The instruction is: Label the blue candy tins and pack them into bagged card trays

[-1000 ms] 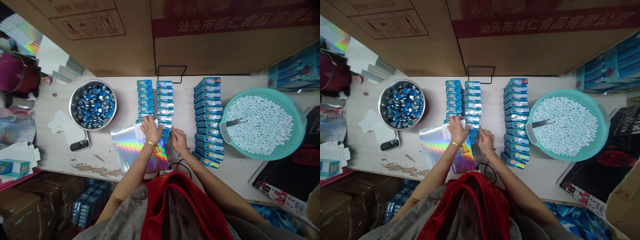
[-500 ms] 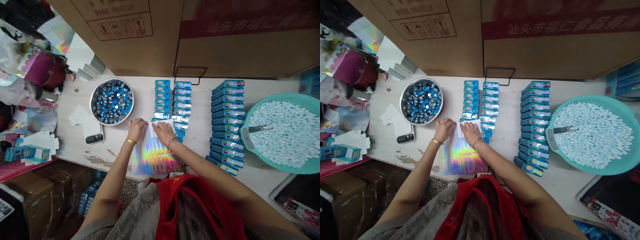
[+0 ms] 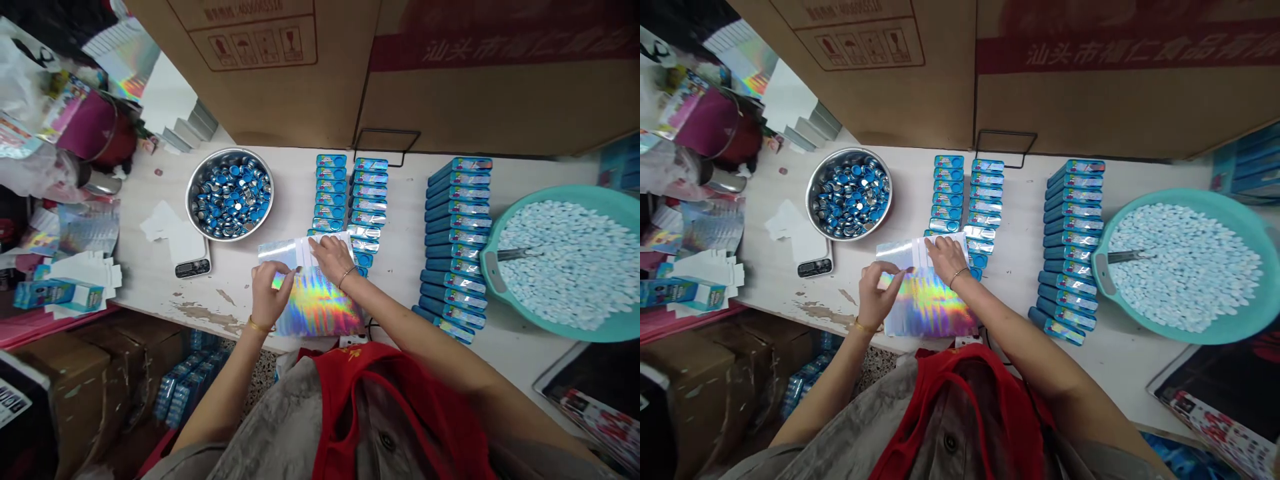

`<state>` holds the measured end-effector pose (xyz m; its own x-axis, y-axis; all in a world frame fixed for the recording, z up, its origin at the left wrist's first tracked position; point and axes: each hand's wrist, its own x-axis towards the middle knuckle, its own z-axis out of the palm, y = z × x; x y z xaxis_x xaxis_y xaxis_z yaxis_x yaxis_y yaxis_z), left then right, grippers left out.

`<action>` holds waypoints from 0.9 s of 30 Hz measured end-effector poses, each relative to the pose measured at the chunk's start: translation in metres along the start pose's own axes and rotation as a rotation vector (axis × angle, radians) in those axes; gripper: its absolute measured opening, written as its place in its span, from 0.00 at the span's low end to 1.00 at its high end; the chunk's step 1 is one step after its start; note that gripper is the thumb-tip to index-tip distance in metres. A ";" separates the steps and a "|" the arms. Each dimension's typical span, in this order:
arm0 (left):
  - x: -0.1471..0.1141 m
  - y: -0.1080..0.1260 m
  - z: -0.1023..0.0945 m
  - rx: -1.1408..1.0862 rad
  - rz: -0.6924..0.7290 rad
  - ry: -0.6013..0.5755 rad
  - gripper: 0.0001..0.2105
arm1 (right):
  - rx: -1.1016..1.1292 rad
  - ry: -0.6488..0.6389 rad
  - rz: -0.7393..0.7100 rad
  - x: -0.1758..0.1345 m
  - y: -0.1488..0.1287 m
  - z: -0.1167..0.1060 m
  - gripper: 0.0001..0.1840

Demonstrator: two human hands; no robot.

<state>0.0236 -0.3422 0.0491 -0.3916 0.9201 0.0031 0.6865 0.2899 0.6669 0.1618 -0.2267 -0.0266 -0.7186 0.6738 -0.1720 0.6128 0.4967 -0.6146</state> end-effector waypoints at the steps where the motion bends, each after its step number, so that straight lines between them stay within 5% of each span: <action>1: -0.003 0.009 0.000 -0.135 -0.088 0.096 0.06 | 0.128 0.067 0.012 -0.006 0.001 -0.002 0.24; 4: -0.002 0.032 0.017 -0.545 -0.290 0.232 0.09 | 0.608 0.277 0.119 -0.036 0.002 -0.011 0.29; 7: 0.005 0.048 0.053 -0.786 -0.375 0.161 0.11 | 0.930 0.332 0.269 -0.073 0.004 -0.023 0.27; 11: 0.008 0.062 0.103 -0.861 -0.397 0.016 0.12 | 0.977 0.461 0.421 -0.102 0.021 -0.033 0.22; 15: 0.013 0.065 0.130 -0.615 -0.309 -0.006 0.09 | 0.848 0.480 0.439 -0.102 0.053 -0.035 0.20; 20: 0.022 0.062 0.139 -0.083 -0.136 -0.024 0.05 | 0.551 0.384 0.445 -0.093 0.082 -0.029 0.17; 27: 0.024 0.059 0.144 0.152 -0.092 -0.068 0.05 | 0.404 0.336 0.443 -0.090 0.090 -0.022 0.16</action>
<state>0.1427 -0.2647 -0.0189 -0.4180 0.9022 -0.1062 0.7365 0.4050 0.5418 0.2890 -0.2304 -0.0492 -0.2474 0.9319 -0.2654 0.6078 -0.0640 -0.7915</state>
